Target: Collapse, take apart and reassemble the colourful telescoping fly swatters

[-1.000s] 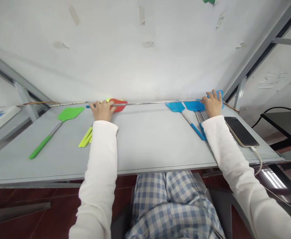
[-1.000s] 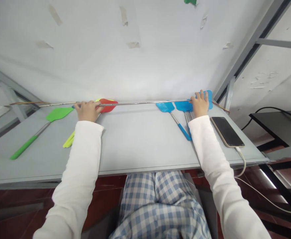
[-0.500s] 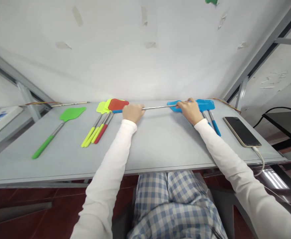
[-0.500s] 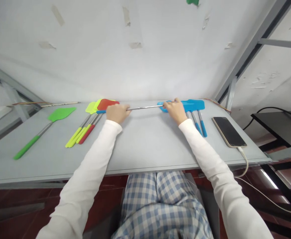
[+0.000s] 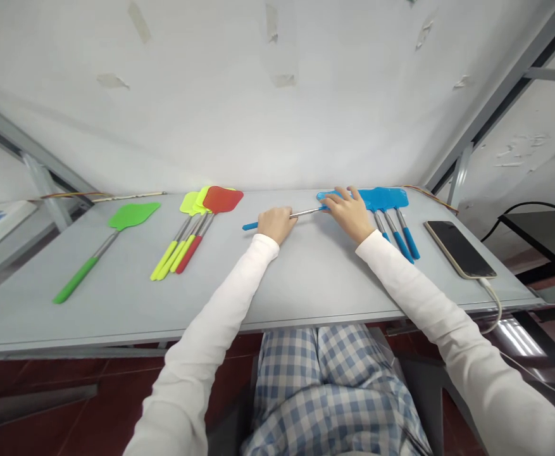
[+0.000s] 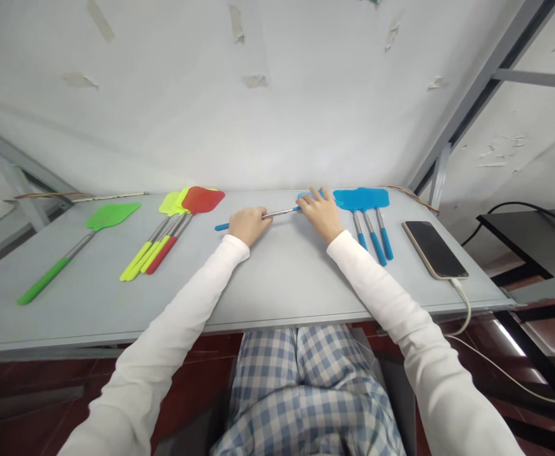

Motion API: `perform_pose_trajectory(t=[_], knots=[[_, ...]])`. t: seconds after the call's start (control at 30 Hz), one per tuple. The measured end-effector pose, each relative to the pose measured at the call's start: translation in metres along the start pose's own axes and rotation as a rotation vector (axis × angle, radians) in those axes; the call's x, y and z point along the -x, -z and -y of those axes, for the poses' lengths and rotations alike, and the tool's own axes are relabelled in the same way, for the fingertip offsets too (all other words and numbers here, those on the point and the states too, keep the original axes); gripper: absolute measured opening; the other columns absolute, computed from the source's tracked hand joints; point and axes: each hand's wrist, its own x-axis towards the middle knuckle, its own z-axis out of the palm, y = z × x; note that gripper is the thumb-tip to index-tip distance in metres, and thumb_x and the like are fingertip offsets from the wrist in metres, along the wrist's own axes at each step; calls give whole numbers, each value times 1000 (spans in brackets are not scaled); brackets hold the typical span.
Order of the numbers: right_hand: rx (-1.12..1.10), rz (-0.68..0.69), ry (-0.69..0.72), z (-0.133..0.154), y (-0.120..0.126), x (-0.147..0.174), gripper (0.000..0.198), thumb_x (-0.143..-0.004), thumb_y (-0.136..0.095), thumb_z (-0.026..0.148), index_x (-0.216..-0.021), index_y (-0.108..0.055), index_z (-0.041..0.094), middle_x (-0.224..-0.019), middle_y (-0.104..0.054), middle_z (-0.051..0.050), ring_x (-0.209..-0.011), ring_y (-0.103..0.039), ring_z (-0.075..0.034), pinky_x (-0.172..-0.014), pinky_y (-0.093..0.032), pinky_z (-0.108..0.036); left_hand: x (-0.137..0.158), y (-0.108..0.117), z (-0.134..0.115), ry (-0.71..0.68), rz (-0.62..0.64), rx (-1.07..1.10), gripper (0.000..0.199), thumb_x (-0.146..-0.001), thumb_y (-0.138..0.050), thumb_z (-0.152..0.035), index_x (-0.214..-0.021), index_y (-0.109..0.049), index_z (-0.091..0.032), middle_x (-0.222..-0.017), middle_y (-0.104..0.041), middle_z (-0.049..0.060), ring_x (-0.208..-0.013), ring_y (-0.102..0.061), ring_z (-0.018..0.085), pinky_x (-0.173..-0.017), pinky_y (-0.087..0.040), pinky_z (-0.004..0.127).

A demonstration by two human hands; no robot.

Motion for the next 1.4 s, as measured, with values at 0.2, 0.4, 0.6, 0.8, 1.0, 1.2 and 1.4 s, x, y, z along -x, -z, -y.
perform_pose_trajectory(t=[0.2,0.4,0.6,0.8,1.0,1.2,1.4], knots=[[32,-70,-272,-18,-3,4,45,-95,-43,21,-139,-46,17,-153,-38,-17,-142,-31,-31,-113,-22,-56,7,-7,-4,-81,385,861,18,-88,-56,-32,-102,-50,-21,-75,-60,-2,-55,-57,11,-57,-48,26],[-33,35,-413,-17,-11,8,56,-91,-43,19,-144,-33,4,-149,-35,-27,-136,-35,-36,-104,-35,-51,10,-23,-21,42,323,1097,6,-87,-52,-20,-93,-53,-19,-65,-60,-4,-56,-60,11,-62,-51,27],[-76,190,-595,-9,-2,10,46,-91,-45,23,-133,-40,4,-131,-50,-27,-121,-49,-35,-93,-43,-44,9,-30,-17,118,62,899,8,-82,-60,-25,-87,-61,-19,-77,-73,3,-87,-67,17,-84,-47,29],[-202,392,-598,-14,-8,12,44,-86,-43,10,-129,-42,3,-116,-63,-26,-106,-62,-31,-85,-48,-40,13,-31,-31,178,195,1027,13,-81,-65,-21,-81,-52,-18,-62,-64,-2,-51,-58,11,-54,-48,24],[-214,289,-582,-24,-17,14,40,-83,-48,12,-123,-52,8,-110,-68,-21,-104,-63,-32,-84,-48,-39,15,-31,-59,134,263,1029,14,-83,-62,-14,-82,-49,-18,-53,-55,-7,-43,-57,9,-49,-49,21],[-247,185,-635,-39,-18,15,27,-83,-51,12,-106,-65,10,-104,-70,-19,-100,-65,-29,-86,-48,-37,8,-37,-70,64,277,1010,9,-86,-57,-15,-88,-49,-18,-53,-53,-7,-41,-55,9,-46,-48,21],[-372,508,-623,-43,12,24,34,-84,-63,26,-114,-67,9,-91,-74,-11,-86,-69,-19,-81,-47,-26,8,-39,-70,-85,228,880,9,-86,-58,-23,-93,-56,-17,-75,-62,0,-48,-52,8,-47,-47,23]])
